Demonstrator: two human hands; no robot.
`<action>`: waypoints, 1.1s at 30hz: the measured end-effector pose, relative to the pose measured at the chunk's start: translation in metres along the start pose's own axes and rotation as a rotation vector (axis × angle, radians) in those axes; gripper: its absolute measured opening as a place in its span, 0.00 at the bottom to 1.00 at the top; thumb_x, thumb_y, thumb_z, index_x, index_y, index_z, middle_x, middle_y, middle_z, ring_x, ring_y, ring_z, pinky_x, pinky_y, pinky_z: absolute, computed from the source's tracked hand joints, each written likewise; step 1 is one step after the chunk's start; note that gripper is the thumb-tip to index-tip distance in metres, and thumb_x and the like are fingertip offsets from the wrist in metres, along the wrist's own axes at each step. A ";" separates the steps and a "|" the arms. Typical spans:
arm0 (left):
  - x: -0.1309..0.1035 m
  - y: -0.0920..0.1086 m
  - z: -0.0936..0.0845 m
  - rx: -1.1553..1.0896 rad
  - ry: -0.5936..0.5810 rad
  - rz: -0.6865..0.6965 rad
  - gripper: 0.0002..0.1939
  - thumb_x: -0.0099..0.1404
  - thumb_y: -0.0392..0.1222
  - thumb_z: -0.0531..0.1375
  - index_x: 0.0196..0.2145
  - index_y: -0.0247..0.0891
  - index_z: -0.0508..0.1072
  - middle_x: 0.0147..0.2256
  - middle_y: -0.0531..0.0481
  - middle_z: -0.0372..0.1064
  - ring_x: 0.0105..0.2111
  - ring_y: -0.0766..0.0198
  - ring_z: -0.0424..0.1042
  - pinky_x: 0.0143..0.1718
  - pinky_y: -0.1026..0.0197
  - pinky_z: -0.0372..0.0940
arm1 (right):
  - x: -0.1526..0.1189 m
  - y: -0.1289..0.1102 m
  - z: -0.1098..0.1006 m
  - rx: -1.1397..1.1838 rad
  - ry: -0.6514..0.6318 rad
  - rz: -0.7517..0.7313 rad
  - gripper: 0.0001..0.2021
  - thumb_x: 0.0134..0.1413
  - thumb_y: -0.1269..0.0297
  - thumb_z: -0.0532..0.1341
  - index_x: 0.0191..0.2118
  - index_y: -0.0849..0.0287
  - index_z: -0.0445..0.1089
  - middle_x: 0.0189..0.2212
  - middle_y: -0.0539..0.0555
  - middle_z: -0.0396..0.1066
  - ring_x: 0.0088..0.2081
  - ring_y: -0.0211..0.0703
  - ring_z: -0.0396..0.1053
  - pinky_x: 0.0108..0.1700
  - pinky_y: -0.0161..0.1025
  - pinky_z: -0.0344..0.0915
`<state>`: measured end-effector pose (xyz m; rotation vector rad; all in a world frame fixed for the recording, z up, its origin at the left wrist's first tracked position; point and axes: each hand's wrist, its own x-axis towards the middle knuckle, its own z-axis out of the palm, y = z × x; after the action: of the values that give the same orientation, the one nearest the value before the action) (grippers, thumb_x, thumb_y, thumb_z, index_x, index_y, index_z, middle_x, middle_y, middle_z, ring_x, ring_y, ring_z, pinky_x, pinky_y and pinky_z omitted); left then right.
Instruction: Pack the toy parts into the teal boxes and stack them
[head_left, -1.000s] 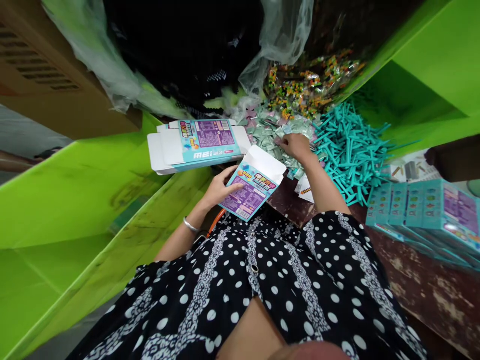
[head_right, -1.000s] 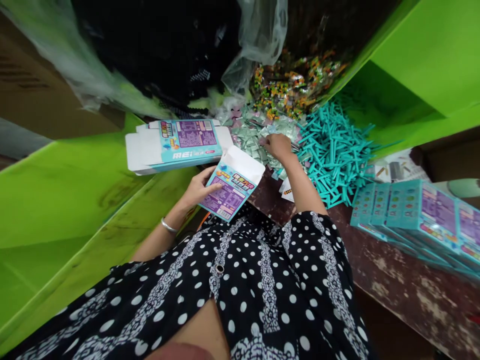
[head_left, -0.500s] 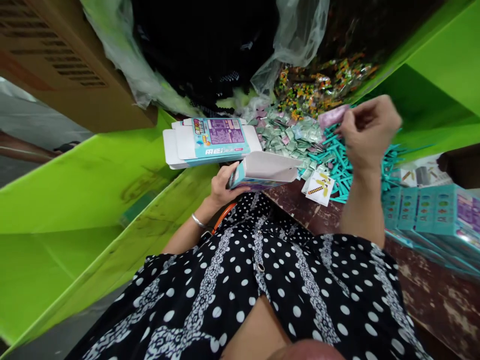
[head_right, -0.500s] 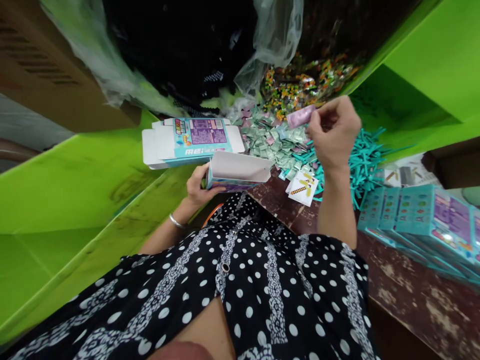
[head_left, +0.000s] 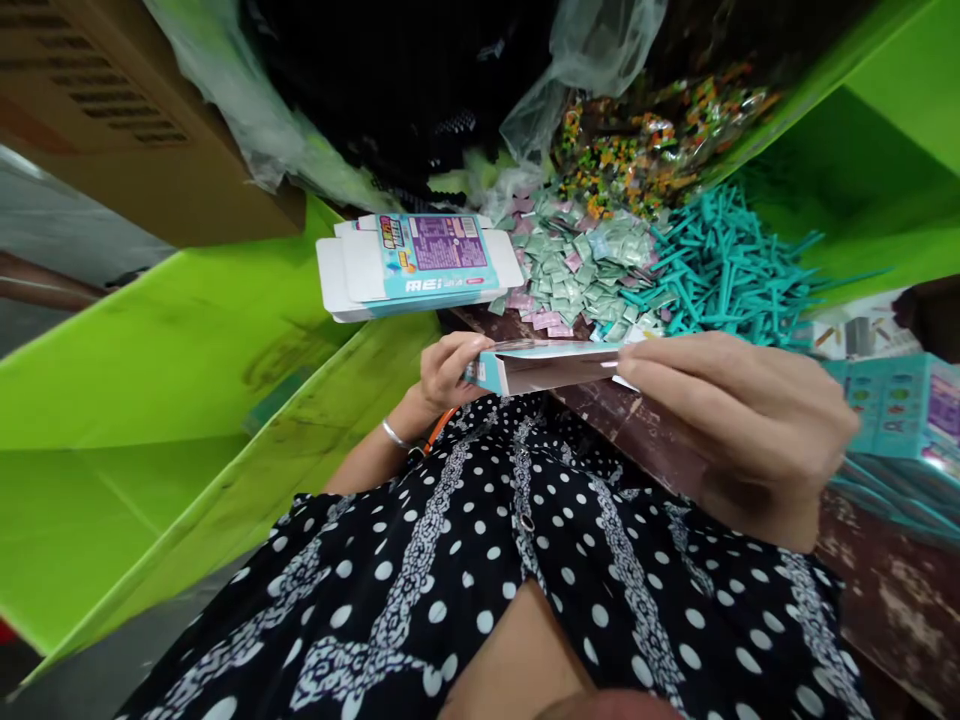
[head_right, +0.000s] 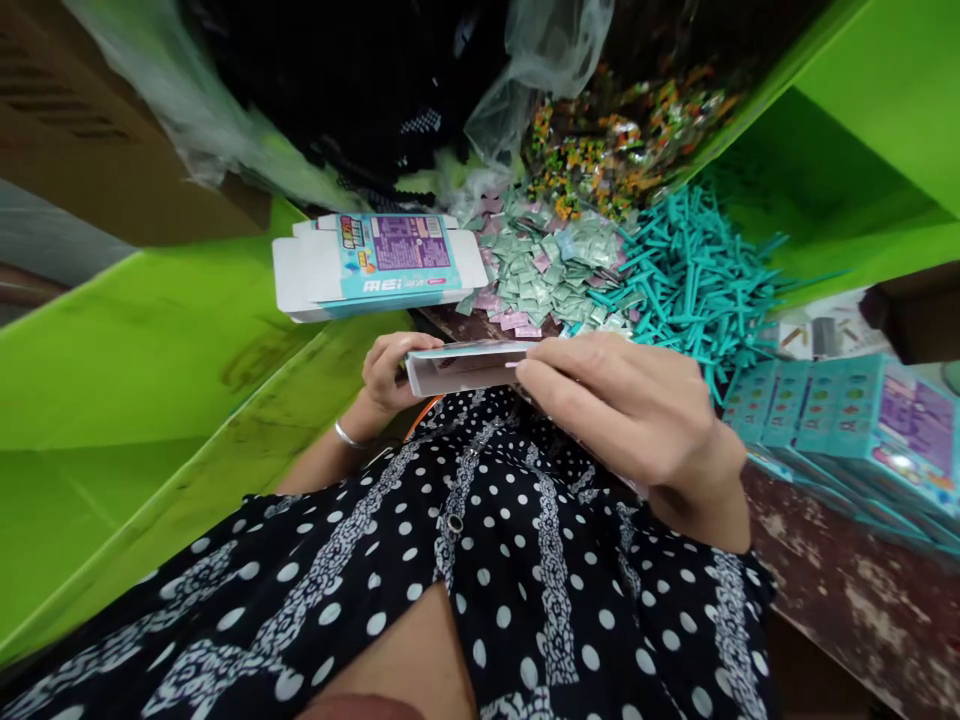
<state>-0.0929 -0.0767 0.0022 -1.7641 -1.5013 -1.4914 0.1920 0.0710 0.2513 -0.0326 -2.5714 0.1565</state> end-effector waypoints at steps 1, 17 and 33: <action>-0.001 0.001 0.001 0.009 -0.015 -0.050 0.41 0.72 0.72 0.69 0.68 0.44 0.68 0.47 0.41 0.81 0.44 0.52 0.85 0.49 0.51 0.82 | 0.004 0.001 0.002 -0.016 -0.026 -0.060 0.25 0.71 0.73 0.67 0.65 0.38 0.78 0.51 0.46 0.86 0.45 0.45 0.86 0.44 0.41 0.84; -0.002 0.008 0.068 -0.744 -0.427 -1.109 0.49 0.66 0.65 0.73 0.77 0.42 0.67 0.74 0.37 0.69 0.73 0.36 0.71 0.77 0.35 0.62 | 0.146 0.233 0.178 0.041 -0.340 0.504 0.07 0.64 0.70 0.65 0.40 0.59 0.83 0.40 0.59 0.86 0.43 0.52 0.82 0.50 0.44 0.74; 0.012 0.002 0.063 -0.817 -0.572 -1.169 0.49 0.66 0.66 0.73 0.78 0.49 0.67 0.75 0.43 0.69 0.73 0.37 0.71 0.78 0.38 0.62 | 0.317 0.214 0.353 0.053 -0.330 0.704 0.18 0.75 0.52 0.64 0.50 0.62 0.84 0.51 0.71 0.85 0.57 0.67 0.81 0.60 0.55 0.75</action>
<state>-0.0638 -0.0207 -0.0099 -1.8569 -2.8037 -2.5488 -0.2671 0.2641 0.0996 -0.9656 -2.7627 0.5263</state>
